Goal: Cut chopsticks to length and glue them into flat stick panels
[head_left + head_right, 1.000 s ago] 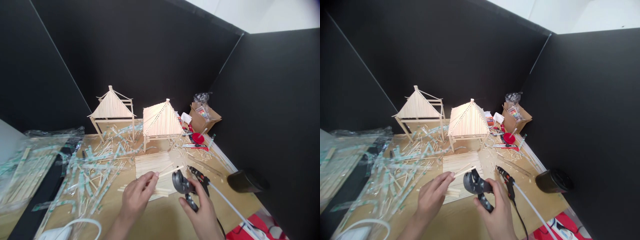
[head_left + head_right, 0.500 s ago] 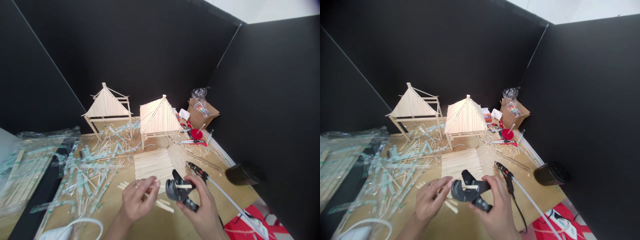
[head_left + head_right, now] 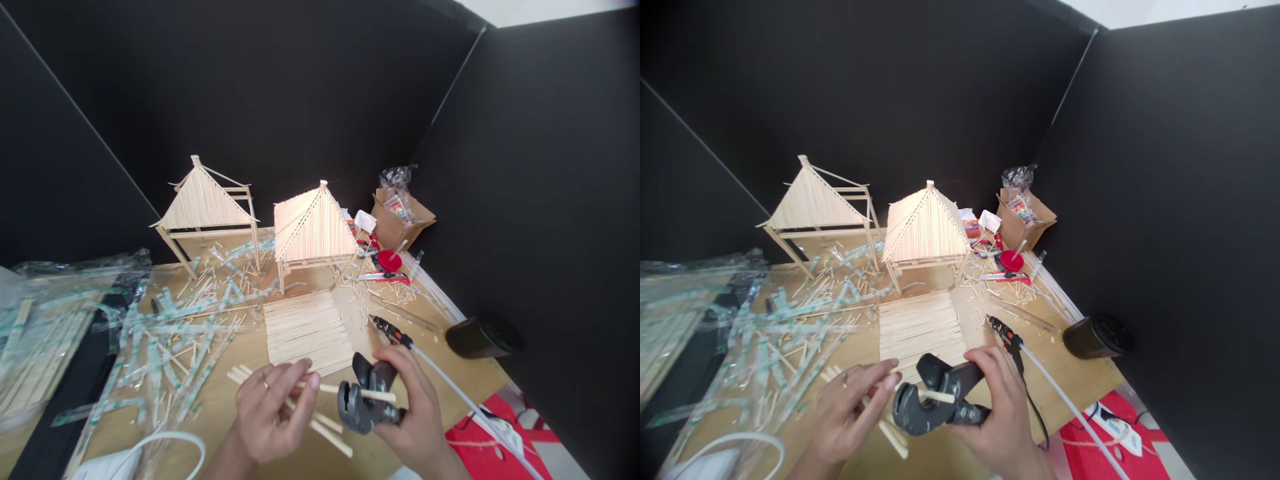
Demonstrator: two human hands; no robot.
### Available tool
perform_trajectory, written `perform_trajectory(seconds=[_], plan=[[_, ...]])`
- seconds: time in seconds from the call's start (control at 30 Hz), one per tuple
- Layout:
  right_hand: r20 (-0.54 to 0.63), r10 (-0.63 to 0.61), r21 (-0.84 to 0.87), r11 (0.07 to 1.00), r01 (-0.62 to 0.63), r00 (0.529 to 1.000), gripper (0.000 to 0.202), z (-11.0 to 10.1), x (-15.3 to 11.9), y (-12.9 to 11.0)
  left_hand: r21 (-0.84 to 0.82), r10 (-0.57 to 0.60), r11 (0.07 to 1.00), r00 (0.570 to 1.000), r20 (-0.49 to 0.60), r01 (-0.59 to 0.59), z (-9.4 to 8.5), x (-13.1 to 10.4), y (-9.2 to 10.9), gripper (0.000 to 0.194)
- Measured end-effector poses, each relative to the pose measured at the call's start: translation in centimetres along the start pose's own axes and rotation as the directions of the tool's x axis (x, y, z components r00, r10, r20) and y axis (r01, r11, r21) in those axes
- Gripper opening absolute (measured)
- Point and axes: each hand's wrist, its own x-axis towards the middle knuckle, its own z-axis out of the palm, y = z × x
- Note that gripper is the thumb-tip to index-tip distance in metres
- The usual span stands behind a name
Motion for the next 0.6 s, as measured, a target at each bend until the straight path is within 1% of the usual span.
perform_trajectory(seconds=[0.17, 0.33, 0.6], plan=[[0.013, -0.029, -0.007, 1.000, 0.029, 1.000, 0.050, -0.4, 0.1, 0.2, -0.025, 0.017, 1.000, 1.000, 0.025, -0.017, 0.0, -0.1, 0.1, 0.016], [0.003, -0.086, -0.018, 0.996, 0.086, 0.996, 0.053, -0.9, 0.2, 0.5, -0.070, 0.022, 0.997, 0.999, 0.047, -0.018, -0.1, -0.1, 0.3, 0.012], [-0.009, -0.102, -0.035, 0.994, 0.102, 0.995, 0.057, -1.3, 0.1, 0.6, -0.084, 0.021, 0.996, 0.997, 0.069, -0.015, -0.1, -0.1, 0.5, 0.013]])
